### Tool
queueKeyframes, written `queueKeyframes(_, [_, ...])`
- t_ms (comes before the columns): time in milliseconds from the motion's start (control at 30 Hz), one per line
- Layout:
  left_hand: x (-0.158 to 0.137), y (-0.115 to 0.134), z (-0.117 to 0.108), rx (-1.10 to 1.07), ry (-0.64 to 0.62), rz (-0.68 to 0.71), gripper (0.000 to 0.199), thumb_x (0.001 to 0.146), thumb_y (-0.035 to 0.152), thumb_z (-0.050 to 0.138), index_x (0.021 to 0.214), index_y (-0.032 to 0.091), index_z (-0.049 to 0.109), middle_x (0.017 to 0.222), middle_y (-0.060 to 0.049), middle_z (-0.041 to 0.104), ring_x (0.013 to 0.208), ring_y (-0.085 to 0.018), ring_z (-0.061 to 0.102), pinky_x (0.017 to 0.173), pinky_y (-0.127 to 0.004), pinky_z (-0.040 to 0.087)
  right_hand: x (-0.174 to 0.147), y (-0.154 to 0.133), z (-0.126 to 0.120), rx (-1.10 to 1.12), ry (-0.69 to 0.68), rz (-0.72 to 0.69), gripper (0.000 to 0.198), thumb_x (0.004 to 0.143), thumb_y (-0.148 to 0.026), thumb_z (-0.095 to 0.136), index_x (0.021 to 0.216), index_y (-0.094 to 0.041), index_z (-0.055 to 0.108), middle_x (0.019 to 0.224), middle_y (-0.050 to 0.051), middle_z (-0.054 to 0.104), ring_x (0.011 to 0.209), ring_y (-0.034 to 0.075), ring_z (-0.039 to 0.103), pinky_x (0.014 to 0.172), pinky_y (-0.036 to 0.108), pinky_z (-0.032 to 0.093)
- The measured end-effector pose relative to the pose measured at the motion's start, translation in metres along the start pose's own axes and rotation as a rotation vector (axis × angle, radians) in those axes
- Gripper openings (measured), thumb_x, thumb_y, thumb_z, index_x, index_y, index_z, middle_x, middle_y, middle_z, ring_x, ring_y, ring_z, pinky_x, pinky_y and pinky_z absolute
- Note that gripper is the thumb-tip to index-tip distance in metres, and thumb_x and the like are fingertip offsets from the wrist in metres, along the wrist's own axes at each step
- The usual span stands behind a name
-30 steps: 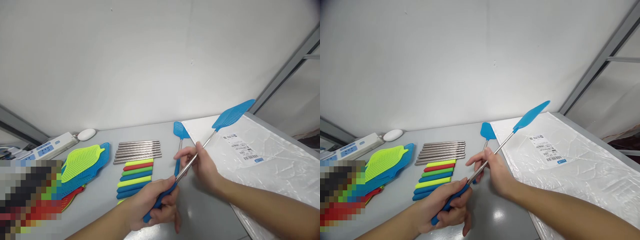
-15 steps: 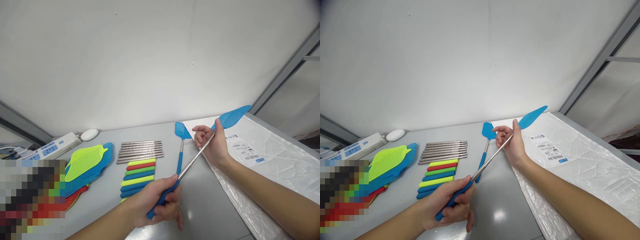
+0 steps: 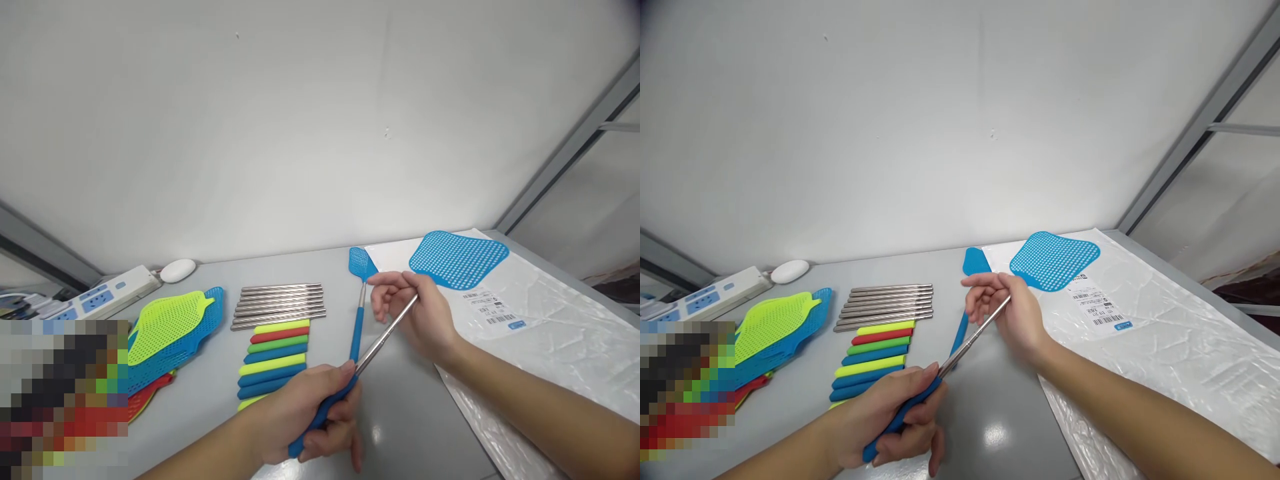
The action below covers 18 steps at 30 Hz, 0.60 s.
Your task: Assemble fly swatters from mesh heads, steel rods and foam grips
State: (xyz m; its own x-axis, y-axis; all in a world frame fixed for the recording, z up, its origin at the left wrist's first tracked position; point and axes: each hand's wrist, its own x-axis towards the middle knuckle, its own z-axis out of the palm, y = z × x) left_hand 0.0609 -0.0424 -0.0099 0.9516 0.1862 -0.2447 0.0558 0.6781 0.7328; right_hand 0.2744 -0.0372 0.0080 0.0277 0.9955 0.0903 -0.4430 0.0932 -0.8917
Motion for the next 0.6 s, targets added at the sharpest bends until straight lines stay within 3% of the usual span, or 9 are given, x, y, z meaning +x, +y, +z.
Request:
queueKeyframes(200, [-0.001,-0.001,0.001,0.041,-0.019,0.006,0.053,0.095,0.06,0.034,0.06,0.021,0.038,0.034,0.01,0.029,0.031,-0.006,0.021,0.074,-0.035,0.049,-0.025,0.015,0.017,-0.041,-0.307,0.108,0.059,0.1,-0.04,0.021,0.102,-0.012,0.073,0.082,0.011,0.072,0.069,0.018,0.06,0.068,0.033,0.045])
queueKeyframes(400, [0.002,-0.002,0.003,0.013,0.022,0.019,0.054,0.093,0.063,0.037,0.06,0.021,0.039,0.034,0.01,0.029,0.032,-0.006,0.02,0.072,-0.035,0.049,-0.033,0.022,0.02,-0.2,-0.422,0.118,0.064,0.097,-0.061,0.027,0.111,-0.017,0.07,0.088,0.008,0.066,0.08,0.018,0.057,0.077,0.033,0.043])
queueKeyframes(500, [0.002,-0.002,0.002,-0.016,0.035,0.062,0.053,0.095,0.061,0.033,0.062,0.02,0.04,0.036,0.01,0.03,0.034,-0.006,0.021,0.072,-0.034,0.048,-0.029,0.018,0.018,-0.183,-0.42,0.058,0.066,0.091,-0.071,0.033,0.116,-0.019,0.066,0.085,0.006,0.063,0.076,0.018,0.055,0.074,0.033,0.044])
queueKeyframes(600, [0.002,-0.003,0.0,-0.033,0.046,0.072,0.053,0.097,0.058,0.029,0.063,0.02,0.041,0.036,0.009,0.031,0.035,-0.006,0.022,0.073,-0.034,0.047,-0.022,0.009,0.016,-0.061,-0.212,-0.008,0.066,0.088,-0.074,0.033,0.112,-0.021,0.065,0.077,0.003,0.059,0.068,0.017,0.052,0.067,0.031,0.043])
